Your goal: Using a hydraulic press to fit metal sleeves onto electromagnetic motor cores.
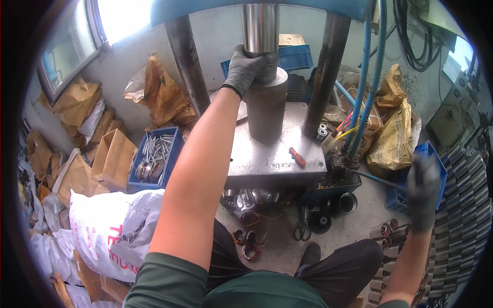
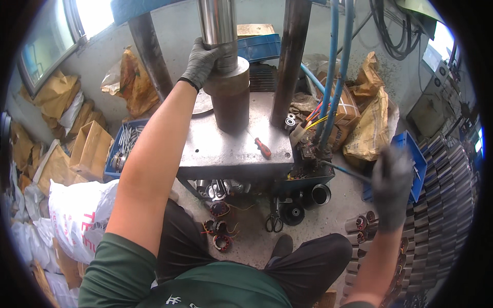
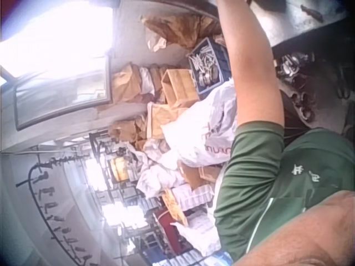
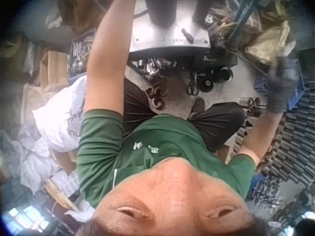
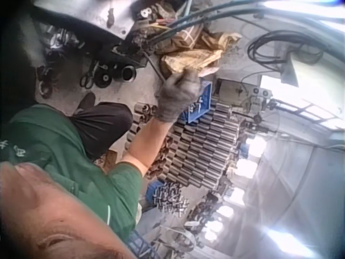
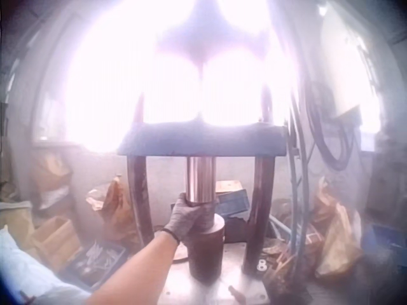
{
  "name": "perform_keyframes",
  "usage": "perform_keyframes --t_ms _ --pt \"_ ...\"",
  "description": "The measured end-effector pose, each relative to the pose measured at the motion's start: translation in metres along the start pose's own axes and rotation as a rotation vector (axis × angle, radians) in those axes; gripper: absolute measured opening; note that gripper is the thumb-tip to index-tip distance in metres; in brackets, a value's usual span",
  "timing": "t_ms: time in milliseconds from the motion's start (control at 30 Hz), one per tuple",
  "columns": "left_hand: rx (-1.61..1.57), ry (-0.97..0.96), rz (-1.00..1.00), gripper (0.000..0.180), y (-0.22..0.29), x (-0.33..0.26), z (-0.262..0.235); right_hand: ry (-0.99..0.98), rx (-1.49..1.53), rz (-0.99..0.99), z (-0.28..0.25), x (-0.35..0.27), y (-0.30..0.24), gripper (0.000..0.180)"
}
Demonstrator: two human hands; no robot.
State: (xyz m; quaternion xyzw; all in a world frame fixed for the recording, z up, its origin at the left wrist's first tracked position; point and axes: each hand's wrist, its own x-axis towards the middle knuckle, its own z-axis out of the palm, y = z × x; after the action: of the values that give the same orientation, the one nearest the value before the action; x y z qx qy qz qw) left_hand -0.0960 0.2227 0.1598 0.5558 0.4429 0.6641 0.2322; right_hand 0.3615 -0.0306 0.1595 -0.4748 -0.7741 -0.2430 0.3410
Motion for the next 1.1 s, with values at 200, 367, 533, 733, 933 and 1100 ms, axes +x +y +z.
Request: perform_keyframes --t_ms 200,367,533,733,933,1100 --pt "-0.066 -0.045 -0.063 0.084 0.014 -0.006 0.017 0.0 -0.087 0.124 0.023 0.072 0.047 0.014" --pt "-0.058 -0.046 -0.008 0.088 0.005 -0.003 0.006 -0.132 0.196 0.184 0.0 0.021 0.01 0.018" --pt "0.028 0.045 0.123 0.086 0.016 -0.014 0.026 -0.841 0.153 0.212 -0.054 -0.073 -0.031 0.023" --pt "0.132 0.053 0.13 0.079 0.031 -0.012 0.028 -0.691 0.135 0.221 -0.038 -0.145 -0.044 0.013" --pt "0.169 0.048 0.12 0.076 0.033 -0.017 0.027 -0.65 0.084 0.281 -0.037 -0.14 -0.047 0.016" --pt "0.149 0.029 0.078 0.078 0.043 -0.025 0.032 -0.616 0.056 0.333 -0.038 -0.14 -0.047 0.02"
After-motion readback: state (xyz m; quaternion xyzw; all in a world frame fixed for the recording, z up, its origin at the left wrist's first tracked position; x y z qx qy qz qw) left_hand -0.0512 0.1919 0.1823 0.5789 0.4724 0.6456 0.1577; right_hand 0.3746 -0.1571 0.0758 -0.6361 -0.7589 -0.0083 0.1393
